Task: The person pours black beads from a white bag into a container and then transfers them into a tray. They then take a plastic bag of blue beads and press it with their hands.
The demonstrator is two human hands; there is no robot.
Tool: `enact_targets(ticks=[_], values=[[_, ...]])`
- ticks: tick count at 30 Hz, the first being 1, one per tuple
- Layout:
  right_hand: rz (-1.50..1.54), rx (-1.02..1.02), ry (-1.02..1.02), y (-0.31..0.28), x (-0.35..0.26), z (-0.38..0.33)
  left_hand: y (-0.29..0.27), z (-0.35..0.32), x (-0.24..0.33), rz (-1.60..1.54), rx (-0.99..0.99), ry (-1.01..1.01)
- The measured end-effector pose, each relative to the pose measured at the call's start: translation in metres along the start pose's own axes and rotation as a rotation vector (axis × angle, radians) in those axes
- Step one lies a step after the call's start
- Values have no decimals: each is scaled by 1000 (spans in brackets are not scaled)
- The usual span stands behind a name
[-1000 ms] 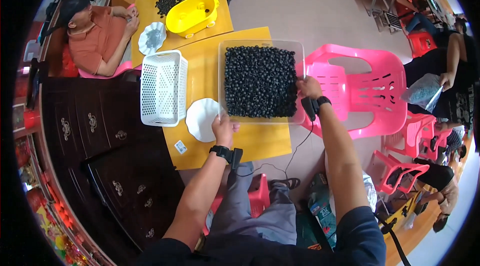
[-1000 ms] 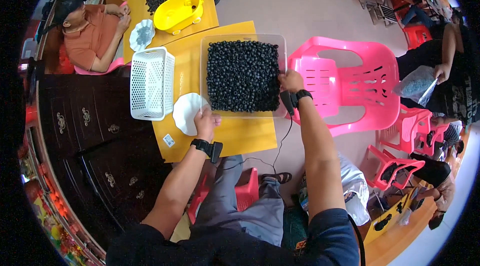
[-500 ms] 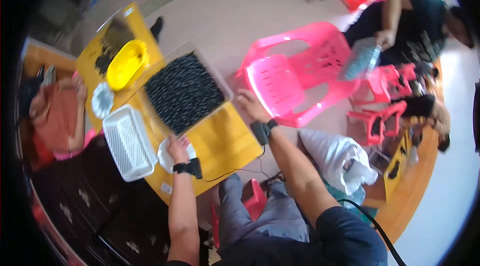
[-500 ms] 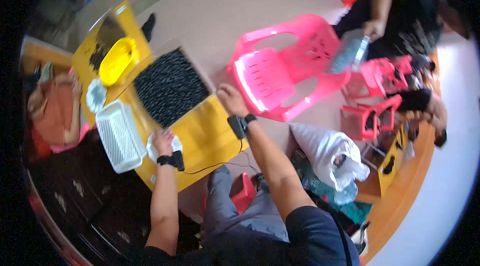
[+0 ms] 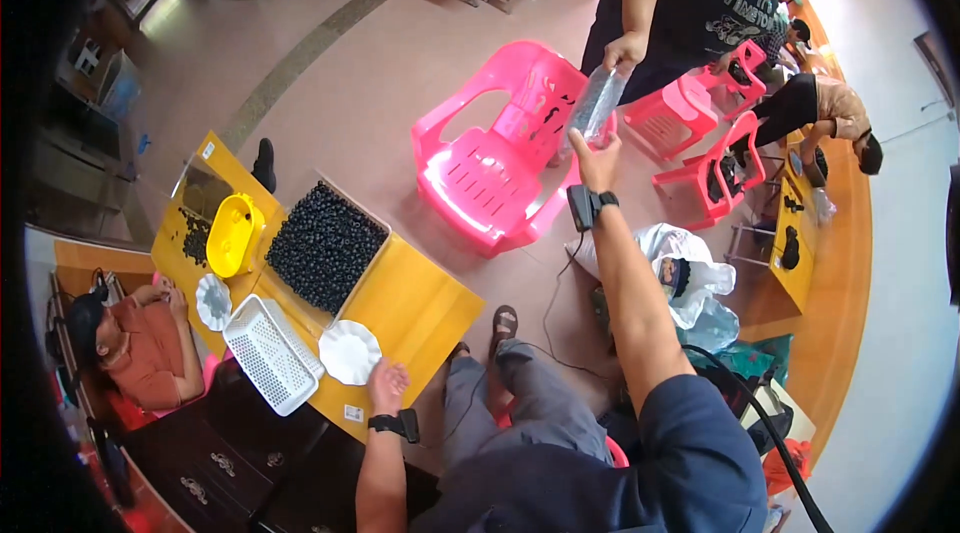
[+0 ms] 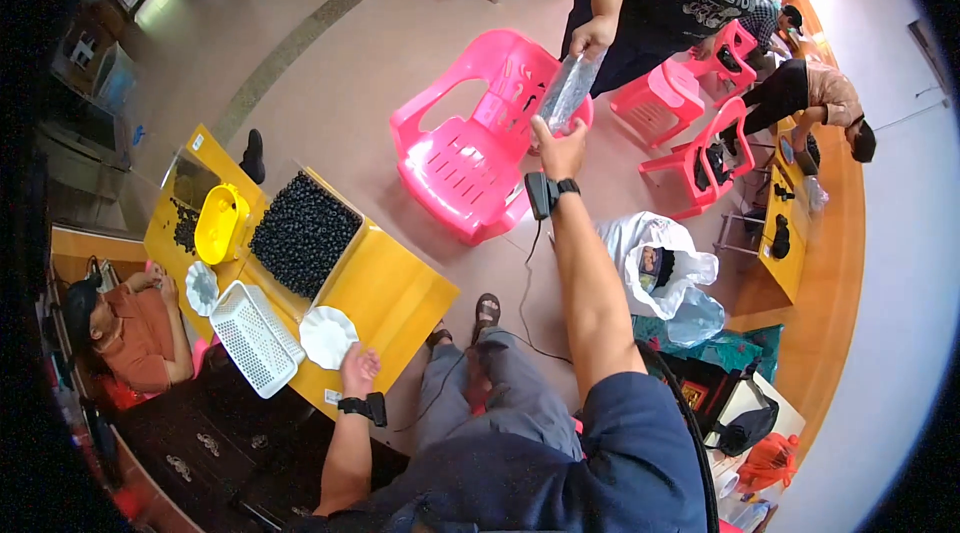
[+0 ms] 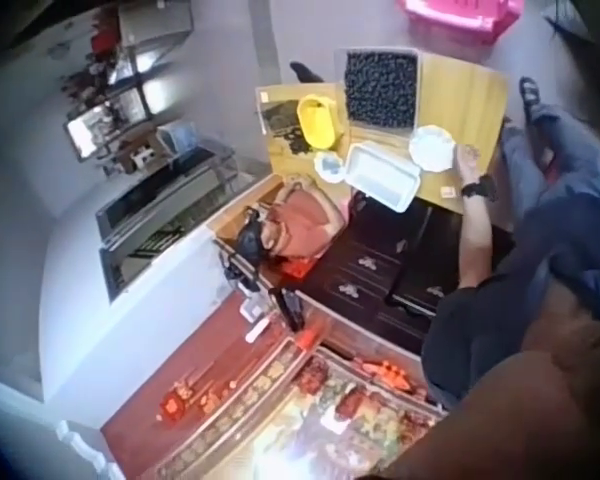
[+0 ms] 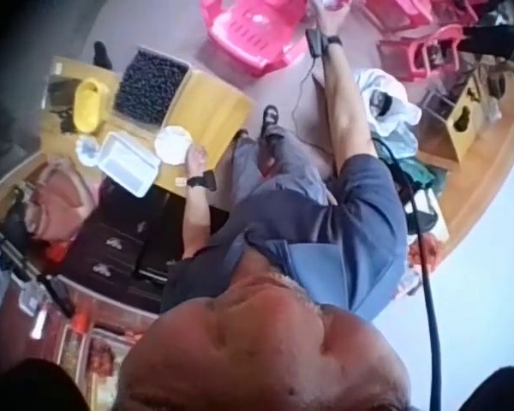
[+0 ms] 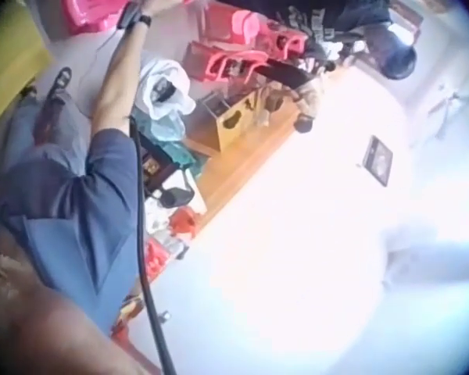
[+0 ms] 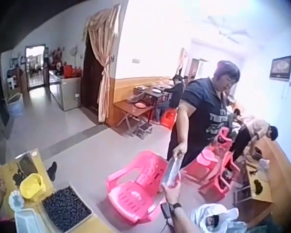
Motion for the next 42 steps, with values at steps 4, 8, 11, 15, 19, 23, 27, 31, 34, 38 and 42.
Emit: enact_targets(ticks=[4, 8, 11, 15, 19, 23, 27, 31, 34, 38, 42], values=[[-197, -192, 26, 29, 9, 5, 17, -55, -25, 103, 67, -28], [-315, -235, -240, 44, 54, 25, 38, -73, -46, 57, -116, -6], [-85, -19, -886, -20, 100, 46, 82, -58, -57, 250, -124, -69], [189, -394, -348, -27, 69, 3, 72, -99, -63, 219, -17, -9], [554, -603, -44, -71, 24, -44, 84, -131, -64, 204, -48, -47], [592, -661, -64, -118, -4, -74, 89, -147, -61, 271, -135, -59], [625, -819, 29, -135, -4, -113, 97, -148, -41, 284, -227, -20], [711, -961, 121, -157, -15, -168, 127, -163, -11, 355, -309, 7], [768, -1067, 167, -183, -16, -200, 189, -188, 24, 576, -513, 196], [1014, -1170, 130, -197, -4, -229, 258, -207, 45, 588, -633, 370], [1512, -1265, 182, -206, -23, -265, 272, -191, -6, 337, -657, -129]])
Point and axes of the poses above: each hand's wrist, its own z-axis towards the middle knuckle, its own y-axis out of the palm, x = y × z, the point moved 8 cm from there along z, towards the middle knuckle
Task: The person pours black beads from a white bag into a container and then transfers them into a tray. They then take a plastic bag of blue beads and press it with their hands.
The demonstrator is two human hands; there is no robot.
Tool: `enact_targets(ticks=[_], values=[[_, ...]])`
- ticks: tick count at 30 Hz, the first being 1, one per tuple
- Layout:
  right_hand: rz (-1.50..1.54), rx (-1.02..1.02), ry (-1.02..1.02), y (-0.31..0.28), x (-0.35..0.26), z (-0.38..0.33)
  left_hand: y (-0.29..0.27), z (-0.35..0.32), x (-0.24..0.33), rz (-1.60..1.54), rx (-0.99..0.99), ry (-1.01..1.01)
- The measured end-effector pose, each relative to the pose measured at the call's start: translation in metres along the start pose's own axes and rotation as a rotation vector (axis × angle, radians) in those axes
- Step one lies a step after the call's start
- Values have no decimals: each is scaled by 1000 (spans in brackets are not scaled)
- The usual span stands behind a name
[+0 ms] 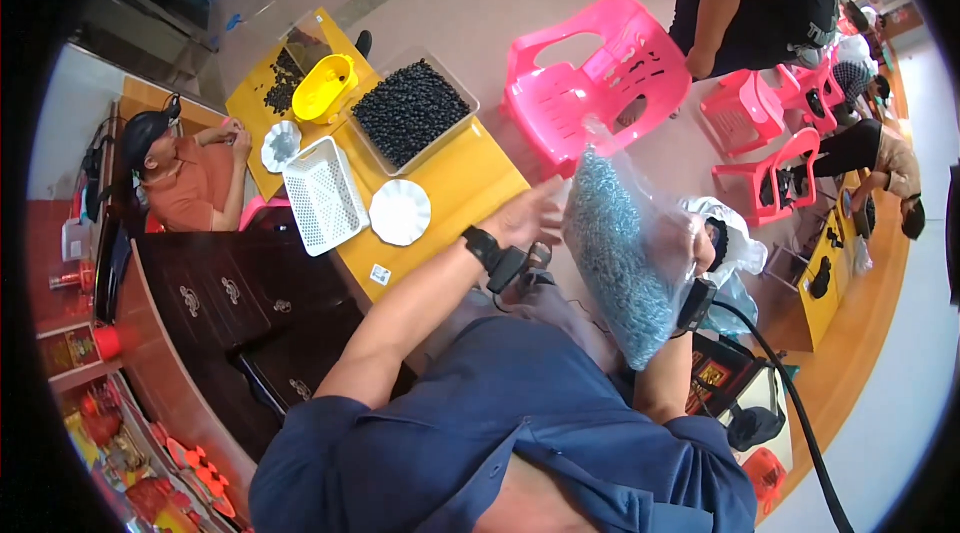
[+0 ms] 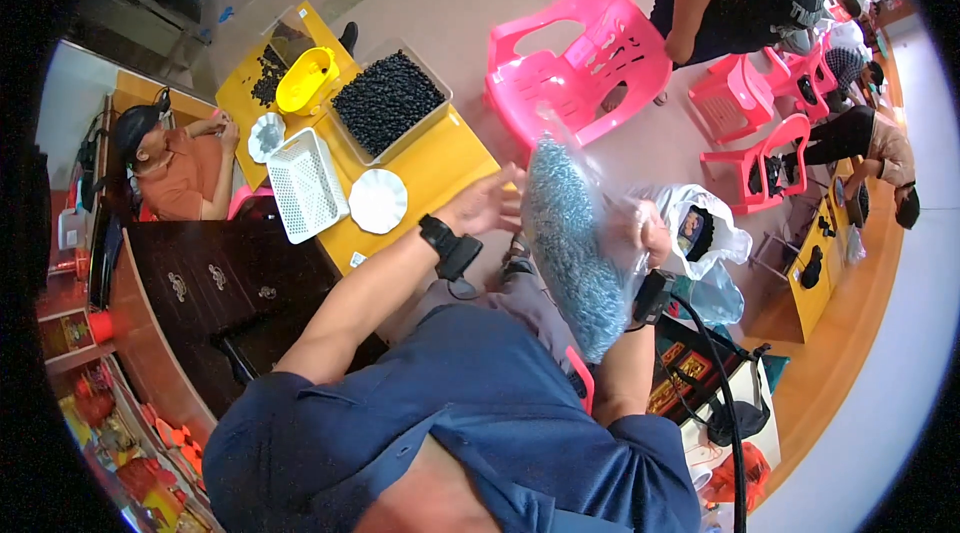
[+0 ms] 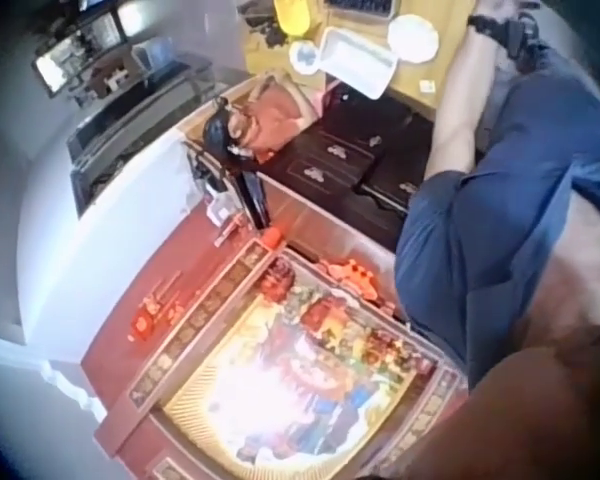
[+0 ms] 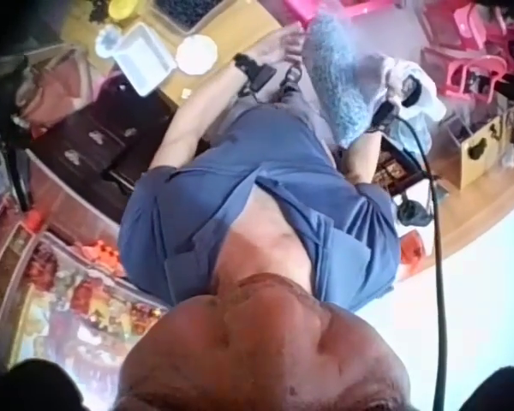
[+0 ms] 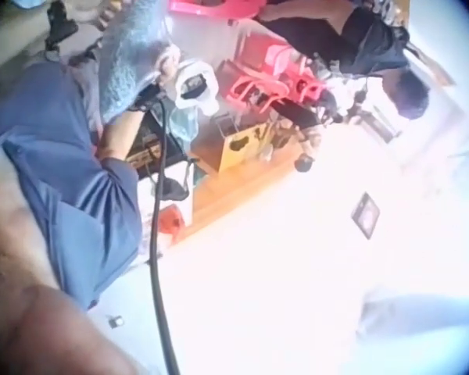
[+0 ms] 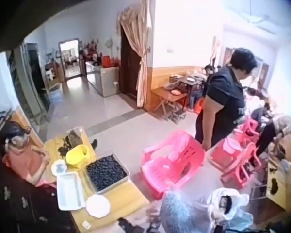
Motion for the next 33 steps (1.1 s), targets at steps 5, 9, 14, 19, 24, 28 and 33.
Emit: enact_targets(ticks=[5, 9, 14, 19, 24, 28, 33], values=[[121, -233, -156, 77, -1, 21, 45, -38, -12, -261, -511, 101], [29, -8, 73, 63, 15, 32, 3, -57, 0, -66, -431, 288], [-545, 269, 405, 31, 61, 52, -83, -79, 10, 97, -8, 535], [-935, 191, 400, -3, 147, 103, -166, -86, -16, 194, 331, 612], [-1044, 163, 397, -41, 239, 135, -249, -63, -63, 383, 668, 691], [-1078, 95, 448, -51, 288, 148, -290, -59, -76, 323, 783, 660], [-1078, 10, 478, -74, 338, 158, -348, -43, -96, 583, 1050, 709]])
Point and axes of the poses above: each hand's wrist, its own z-axis towards the middle knuckle, its own y-axis out of the palm, x = y × z, the point moved 8 cm from there along z, towards the middle knuckle
